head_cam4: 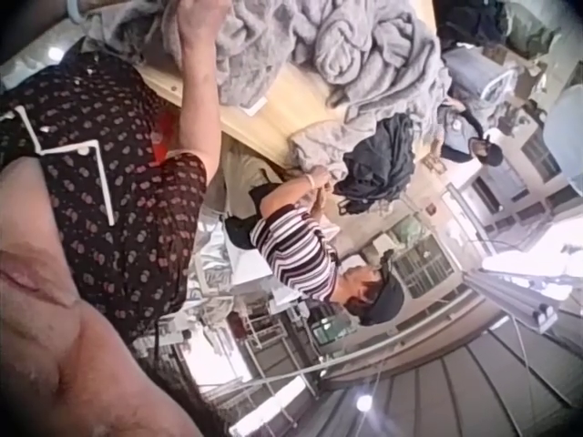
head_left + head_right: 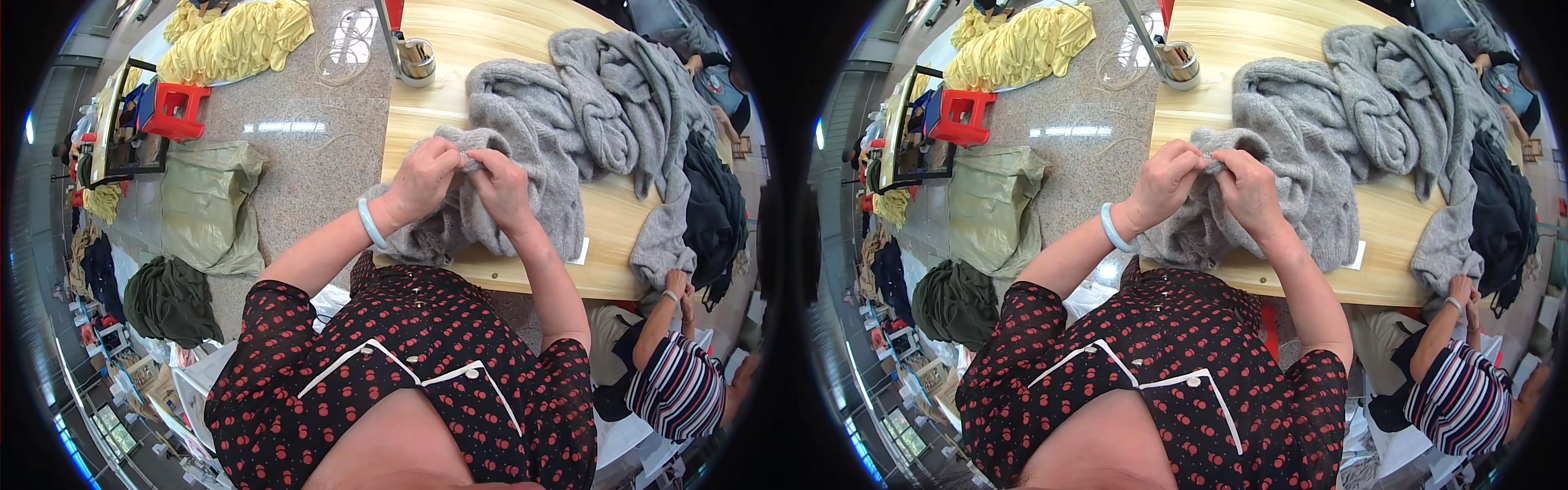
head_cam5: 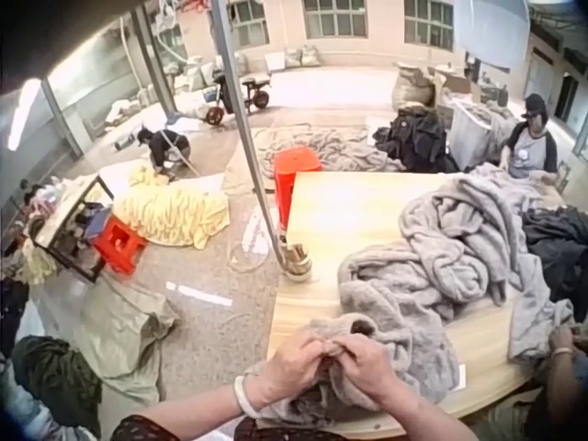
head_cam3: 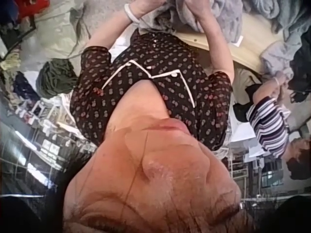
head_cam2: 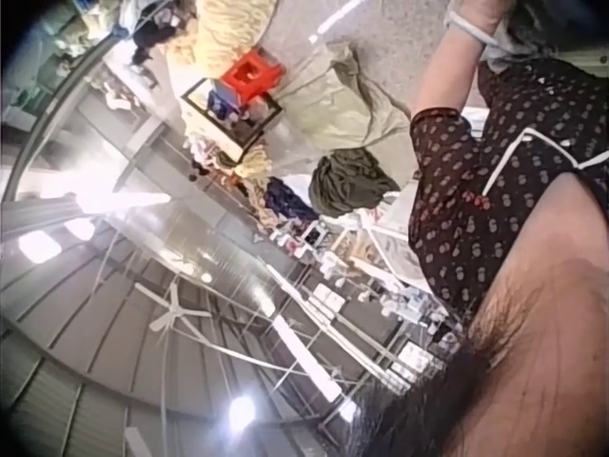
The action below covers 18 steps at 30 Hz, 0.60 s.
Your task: Inspect various garments for quality on a workbench.
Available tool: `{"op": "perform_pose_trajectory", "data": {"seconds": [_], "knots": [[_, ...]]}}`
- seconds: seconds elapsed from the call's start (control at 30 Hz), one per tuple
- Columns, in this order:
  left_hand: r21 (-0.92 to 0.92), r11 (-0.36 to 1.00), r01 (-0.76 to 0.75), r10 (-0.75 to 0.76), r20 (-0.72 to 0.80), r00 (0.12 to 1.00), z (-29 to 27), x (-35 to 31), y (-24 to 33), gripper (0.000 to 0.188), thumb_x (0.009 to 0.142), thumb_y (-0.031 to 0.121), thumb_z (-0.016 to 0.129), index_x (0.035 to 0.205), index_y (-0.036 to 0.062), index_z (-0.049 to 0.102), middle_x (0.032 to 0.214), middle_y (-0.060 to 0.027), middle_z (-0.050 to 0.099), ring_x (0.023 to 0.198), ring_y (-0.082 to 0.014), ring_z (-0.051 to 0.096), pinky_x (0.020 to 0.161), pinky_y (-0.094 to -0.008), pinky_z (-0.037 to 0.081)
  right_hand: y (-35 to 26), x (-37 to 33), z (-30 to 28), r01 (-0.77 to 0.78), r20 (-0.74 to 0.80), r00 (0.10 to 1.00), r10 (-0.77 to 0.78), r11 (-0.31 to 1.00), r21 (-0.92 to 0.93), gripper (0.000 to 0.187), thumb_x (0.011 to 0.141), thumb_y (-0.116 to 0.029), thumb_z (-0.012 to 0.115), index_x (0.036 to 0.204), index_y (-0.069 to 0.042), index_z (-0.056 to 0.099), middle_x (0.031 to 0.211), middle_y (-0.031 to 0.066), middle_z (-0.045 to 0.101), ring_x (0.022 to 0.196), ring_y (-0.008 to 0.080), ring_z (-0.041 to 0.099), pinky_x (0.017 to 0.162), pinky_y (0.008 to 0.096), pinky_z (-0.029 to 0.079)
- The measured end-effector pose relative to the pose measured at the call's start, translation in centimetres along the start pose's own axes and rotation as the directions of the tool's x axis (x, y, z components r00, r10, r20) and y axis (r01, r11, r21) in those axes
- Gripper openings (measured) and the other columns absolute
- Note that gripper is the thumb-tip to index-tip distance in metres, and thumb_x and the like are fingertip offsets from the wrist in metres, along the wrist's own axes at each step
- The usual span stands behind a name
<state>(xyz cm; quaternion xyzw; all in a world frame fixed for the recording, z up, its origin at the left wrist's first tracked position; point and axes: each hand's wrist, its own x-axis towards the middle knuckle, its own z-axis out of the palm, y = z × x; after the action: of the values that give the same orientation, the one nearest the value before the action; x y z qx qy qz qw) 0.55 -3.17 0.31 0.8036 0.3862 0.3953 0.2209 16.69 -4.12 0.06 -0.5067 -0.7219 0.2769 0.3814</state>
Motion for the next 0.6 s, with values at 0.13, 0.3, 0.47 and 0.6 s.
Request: {"op": "perform_pose_trajectory", "data": {"seconds": [0.13, 0.3, 0.47, 0.6], "knots": [[0.028, 0.999, 0.025, -0.022, -0.110, 0.994, 0.8, 0.0, 0.2, 0.012, 0.069, -0.006, 0.055, 0.079, 0.0010, 0.053, 0.072, -0.0112, 0.052, 0.068, -0.0278, 0.053, 0.060, -0.0338, 0.044, -0.1, 0.2, 0.3, 0.102, -0.056, 0.993, -0.106, 0.991, -0.084, 0.022, 0.070, 0.005, 0.052, 0.091, 0.000, 0.057, 0.083, 0.0143, 0.059, 0.074, 0.0284, 0.058, 0.065, 0.0330, 0.047], [0.014, 0.995, 0.096, -0.091, -0.210, 0.973, 1.9, -0.1, 0.6, 0.012, 0.068, -0.006, 0.055, 0.077, 0.0015, 0.051, 0.070, -0.0121, 0.049, 0.067, -0.0289, 0.051, 0.060, -0.0357, 0.042, -0.1, 0.4, 0.9, 0.168, -0.163, 0.970, -0.180, 0.982, -0.086, 0.016, 0.069, 0.005, 0.051, 0.084, -0.001, 0.055, 0.070, 0.0132, 0.053, 0.064, 0.0305, 0.053, 0.059, 0.0387, 0.044], [0.035, 0.996, 0.081, -0.070, -0.237, 0.969, 2.1, -0.6, 1.5, 0.012, 0.070, -0.004, 0.055, 0.079, 0.0010, 0.049, 0.072, -0.0130, 0.047, 0.069, -0.0315, 0.049, 0.061, -0.0366, 0.041, 0.0, 0.4, 1.2, 0.091, -0.168, 0.982, -0.089, 0.996, 0.001, 0.018, 0.069, 0.005, 0.051, 0.085, -0.001, 0.056, 0.074, 0.0135, 0.056, 0.067, 0.0282, 0.055, 0.060, 0.0347, 0.045], [-0.420, 0.825, 0.379, -0.425, -0.018, 0.905, 0.6, -0.4, 1.1, 0.016, 0.077, -0.001, 0.054, 0.093, -0.0015, 0.055, 0.078, -0.0077, 0.057, 0.070, -0.0182, 0.056, 0.063, -0.0271, 0.045, 0.3, 0.1, -0.2, -0.168, -0.026, 0.984, 0.174, 0.972, 0.166, 0.020, 0.069, 0.005, 0.052, 0.087, -0.001, 0.057, 0.078, 0.0105, 0.058, 0.067, 0.0182, 0.057, 0.061, 0.0274, 0.045]]}}
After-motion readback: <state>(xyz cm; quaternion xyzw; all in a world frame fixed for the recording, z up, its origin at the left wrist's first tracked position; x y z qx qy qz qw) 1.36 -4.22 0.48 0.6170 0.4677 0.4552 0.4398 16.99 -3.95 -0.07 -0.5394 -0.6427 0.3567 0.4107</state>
